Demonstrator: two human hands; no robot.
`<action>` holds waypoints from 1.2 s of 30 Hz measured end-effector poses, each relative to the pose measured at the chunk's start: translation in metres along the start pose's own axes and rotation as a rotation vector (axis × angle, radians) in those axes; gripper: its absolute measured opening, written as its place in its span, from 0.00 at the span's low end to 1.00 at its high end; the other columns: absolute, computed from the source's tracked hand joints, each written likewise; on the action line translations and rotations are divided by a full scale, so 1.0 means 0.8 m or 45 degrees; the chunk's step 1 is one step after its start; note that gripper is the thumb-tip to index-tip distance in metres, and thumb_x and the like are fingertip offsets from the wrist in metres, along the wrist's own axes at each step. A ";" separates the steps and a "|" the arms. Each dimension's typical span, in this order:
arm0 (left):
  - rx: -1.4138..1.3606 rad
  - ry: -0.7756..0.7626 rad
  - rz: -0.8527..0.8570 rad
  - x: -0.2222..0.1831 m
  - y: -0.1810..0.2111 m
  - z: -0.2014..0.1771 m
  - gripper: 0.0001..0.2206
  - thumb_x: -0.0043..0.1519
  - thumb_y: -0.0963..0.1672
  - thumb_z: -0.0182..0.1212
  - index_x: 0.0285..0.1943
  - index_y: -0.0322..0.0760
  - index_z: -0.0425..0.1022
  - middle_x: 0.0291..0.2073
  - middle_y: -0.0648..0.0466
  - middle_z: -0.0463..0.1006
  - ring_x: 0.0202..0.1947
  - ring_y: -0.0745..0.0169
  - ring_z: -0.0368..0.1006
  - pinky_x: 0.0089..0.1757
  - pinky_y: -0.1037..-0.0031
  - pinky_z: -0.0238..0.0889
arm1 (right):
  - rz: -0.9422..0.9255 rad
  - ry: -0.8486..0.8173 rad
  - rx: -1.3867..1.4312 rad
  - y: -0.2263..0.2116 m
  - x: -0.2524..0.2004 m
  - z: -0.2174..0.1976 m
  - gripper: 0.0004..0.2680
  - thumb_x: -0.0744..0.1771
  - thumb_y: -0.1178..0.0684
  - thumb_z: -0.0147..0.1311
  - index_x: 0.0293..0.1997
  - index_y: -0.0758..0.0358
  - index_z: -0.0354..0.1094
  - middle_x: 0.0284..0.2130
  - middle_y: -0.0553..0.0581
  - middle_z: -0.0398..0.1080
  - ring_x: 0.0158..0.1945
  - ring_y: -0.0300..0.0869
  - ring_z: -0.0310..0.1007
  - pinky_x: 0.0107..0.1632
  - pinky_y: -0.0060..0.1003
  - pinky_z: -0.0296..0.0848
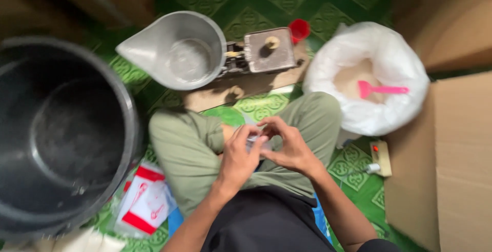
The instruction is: Manually filling small plastic bags with white powder using a scoop, weighing them on a digital scale, and sealing them with a heat sealer.
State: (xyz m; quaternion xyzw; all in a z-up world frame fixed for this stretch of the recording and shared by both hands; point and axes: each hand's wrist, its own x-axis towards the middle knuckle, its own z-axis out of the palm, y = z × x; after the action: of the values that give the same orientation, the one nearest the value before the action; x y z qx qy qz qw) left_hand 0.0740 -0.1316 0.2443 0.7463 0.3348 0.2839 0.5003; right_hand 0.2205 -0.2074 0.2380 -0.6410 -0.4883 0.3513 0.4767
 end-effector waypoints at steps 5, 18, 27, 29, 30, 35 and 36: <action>-0.024 -0.096 -0.115 -0.026 -0.030 -0.002 0.03 0.58 0.45 0.65 0.35 0.44 0.76 0.29 0.55 0.79 0.36 0.54 0.79 0.41 0.68 0.70 | 0.193 0.451 -0.045 0.072 -0.035 -0.108 0.25 0.57 0.51 0.70 0.58 0.63 0.63 0.45 0.61 0.69 0.45 0.46 0.73 0.50 0.41 0.73; 0.160 0.001 -0.420 -0.072 -0.006 -0.024 0.06 0.55 0.41 0.62 0.39 0.33 0.76 0.29 0.54 0.80 0.27 0.64 0.72 0.34 0.75 0.66 | 1.066 1.478 -0.359 0.387 -0.150 -0.250 0.28 0.63 0.36 0.55 0.56 0.73 0.50 0.49 0.75 0.62 0.49 0.62 0.67 0.54 0.52 0.65; 0.091 -0.124 -0.342 -0.083 0.025 0.049 0.05 0.55 0.42 0.62 0.36 0.36 0.78 0.28 0.57 0.81 0.27 0.64 0.74 0.35 0.76 0.67 | 0.855 1.279 -0.186 0.324 -0.230 -0.216 0.18 0.63 0.53 0.53 0.54 0.76 0.64 0.43 0.68 0.72 0.43 0.52 0.72 0.45 0.39 0.70; 0.097 -0.151 -0.338 -0.080 0.024 0.062 0.05 0.55 0.42 0.61 0.36 0.36 0.78 0.27 0.57 0.81 0.26 0.65 0.74 0.34 0.76 0.67 | 0.851 1.285 -0.102 0.331 -0.264 -0.210 0.17 0.63 0.52 0.54 0.53 0.77 0.64 0.42 0.68 0.72 0.42 0.50 0.72 0.45 0.37 0.69; 0.105 -0.176 -0.336 -0.078 0.024 0.069 0.05 0.55 0.42 0.61 0.36 0.37 0.77 0.26 0.57 0.80 0.26 0.65 0.74 0.34 0.75 0.67 | 0.847 1.288 -0.015 0.336 -0.280 -0.207 0.17 0.64 0.52 0.54 0.52 0.78 0.64 0.42 0.67 0.72 0.41 0.47 0.71 0.45 0.35 0.69; 0.036 -0.303 -0.298 -0.062 0.038 0.100 0.05 0.55 0.42 0.60 0.37 0.36 0.77 0.29 0.57 0.82 0.28 0.66 0.77 0.35 0.76 0.69 | 0.899 1.271 0.007 0.325 -0.326 -0.221 0.17 0.64 0.56 0.54 0.55 0.80 0.60 0.45 0.70 0.70 0.43 0.48 0.70 0.48 0.35 0.68; 0.011 -0.346 -0.263 -0.057 0.040 0.108 0.05 0.54 0.41 0.60 0.37 0.36 0.77 0.28 0.57 0.82 0.27 0.66 0.77 0.34 0.76 0.70 | 0.918 1.253 -0.024 0.316 -0.332 -0.226 0.19 0.63 0.57 0.54 0.57 0.80 0.59 0.47 0.71 0.69 0.45 0.50 0.70 0.49 0.37 0.68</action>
State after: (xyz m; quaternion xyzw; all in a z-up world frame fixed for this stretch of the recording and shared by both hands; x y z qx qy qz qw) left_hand 0.1185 -0.2241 0.2407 0.7416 0.3401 0.1260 0.5644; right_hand 0.3864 -0.5282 0.0468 -0.8571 0.0340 0.1487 0.4920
